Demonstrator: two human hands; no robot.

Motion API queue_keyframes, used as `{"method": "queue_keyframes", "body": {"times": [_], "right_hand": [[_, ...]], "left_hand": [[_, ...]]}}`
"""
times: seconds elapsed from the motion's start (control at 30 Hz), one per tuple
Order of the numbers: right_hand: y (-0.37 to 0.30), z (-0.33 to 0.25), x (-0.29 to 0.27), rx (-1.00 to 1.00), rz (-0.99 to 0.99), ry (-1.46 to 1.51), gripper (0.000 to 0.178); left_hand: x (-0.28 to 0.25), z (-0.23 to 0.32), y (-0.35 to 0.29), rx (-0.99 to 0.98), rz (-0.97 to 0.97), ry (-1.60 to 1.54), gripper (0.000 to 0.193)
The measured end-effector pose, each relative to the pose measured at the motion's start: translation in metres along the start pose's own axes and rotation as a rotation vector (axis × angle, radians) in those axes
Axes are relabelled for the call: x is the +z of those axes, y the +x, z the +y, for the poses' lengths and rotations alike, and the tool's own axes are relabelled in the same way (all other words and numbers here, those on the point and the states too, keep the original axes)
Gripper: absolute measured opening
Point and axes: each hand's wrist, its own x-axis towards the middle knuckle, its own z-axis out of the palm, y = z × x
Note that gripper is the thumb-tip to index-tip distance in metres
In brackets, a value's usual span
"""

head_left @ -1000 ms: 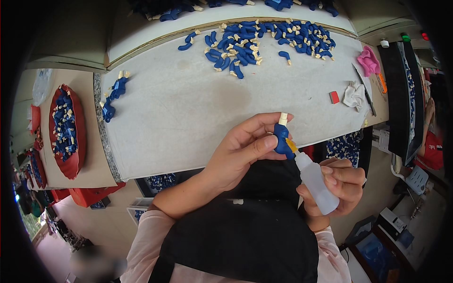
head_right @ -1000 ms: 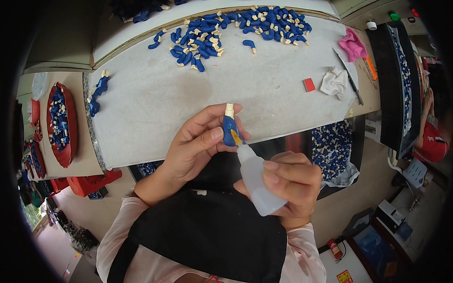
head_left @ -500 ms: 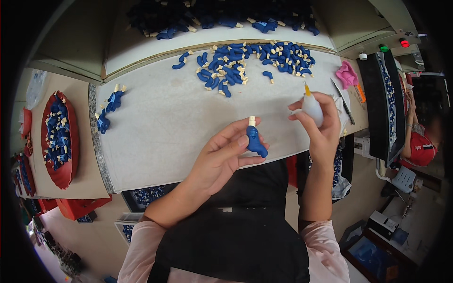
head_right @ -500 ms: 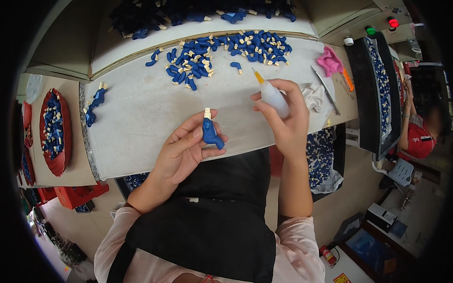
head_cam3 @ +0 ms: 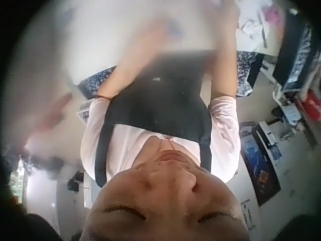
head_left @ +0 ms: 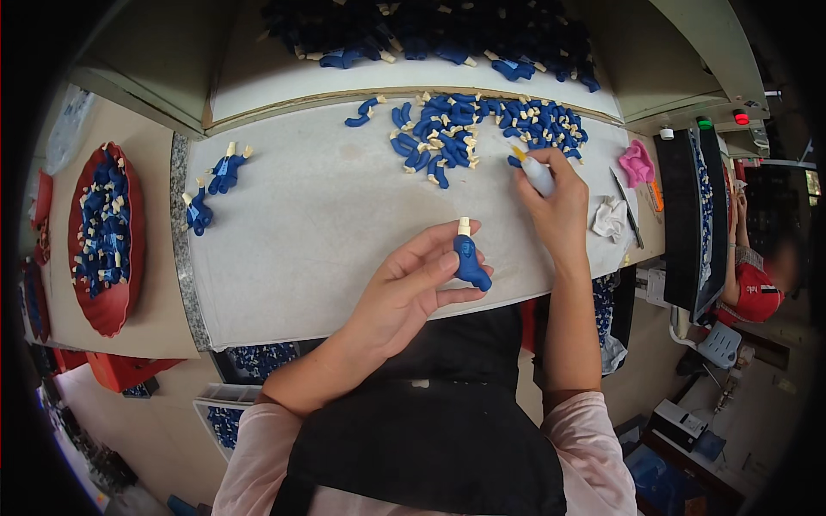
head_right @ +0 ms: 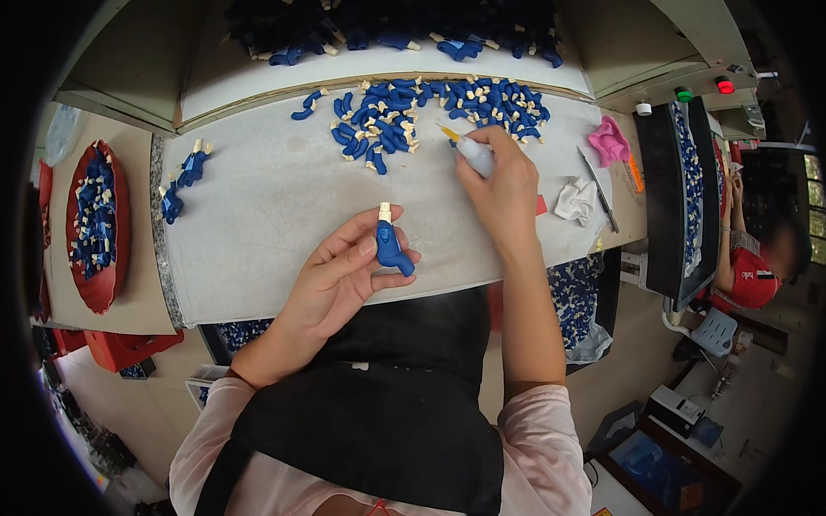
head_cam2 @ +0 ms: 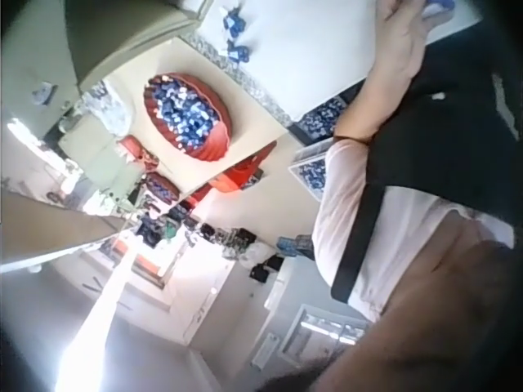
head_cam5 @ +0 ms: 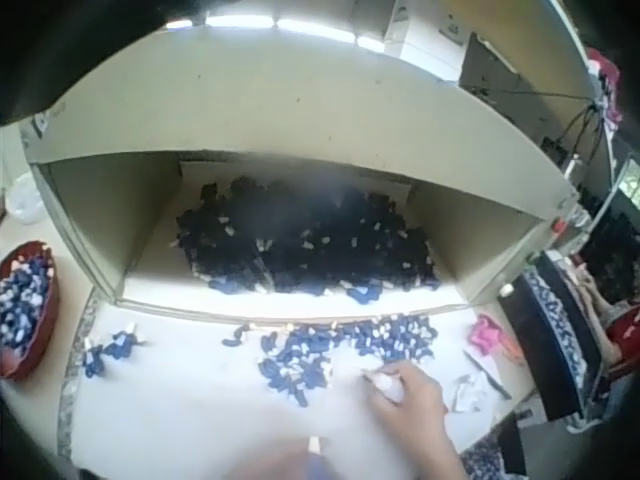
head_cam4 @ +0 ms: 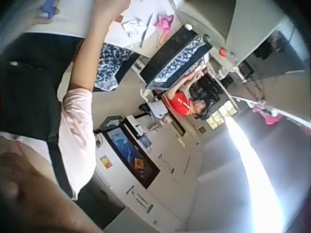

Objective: The person applies glue from a glue bottle to small plastic toy parts and assembles them by hand to create toy figurines.

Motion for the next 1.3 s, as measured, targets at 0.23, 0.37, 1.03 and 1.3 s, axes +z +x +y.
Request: {"method": "queue_keyframes", "body": {"times": [0.23, 0.37, 1.03, 1.3], "right_hand": [[-0.066, -0.026, -0.024, 0.123, -0.096, 0.737, 0.014], [-0.084, -0.033, -0.019, 0.028, -0.037, 0.726, 0.019], [-0.089, -0.038, -0.015, -0.19, 0.1, 0.491, 0.02], [-0.089, -0.037, -0.012, -0.213, 0.122, 0.47, 0.02]], "left_hand": [[0.004, -0.002, -0.002, -0.008, -0.024, 0.021, 0.036], [0.009, -0.002, -0.003, -0.001, -0.032, 0.05, 0.034], [0.014, -0.007, -0.003, 0.017, -0.027, 0.147, 0.034], [0.014, -0.009, -0.003, 0.032, -0.001, 0.152, 0.034]]}}
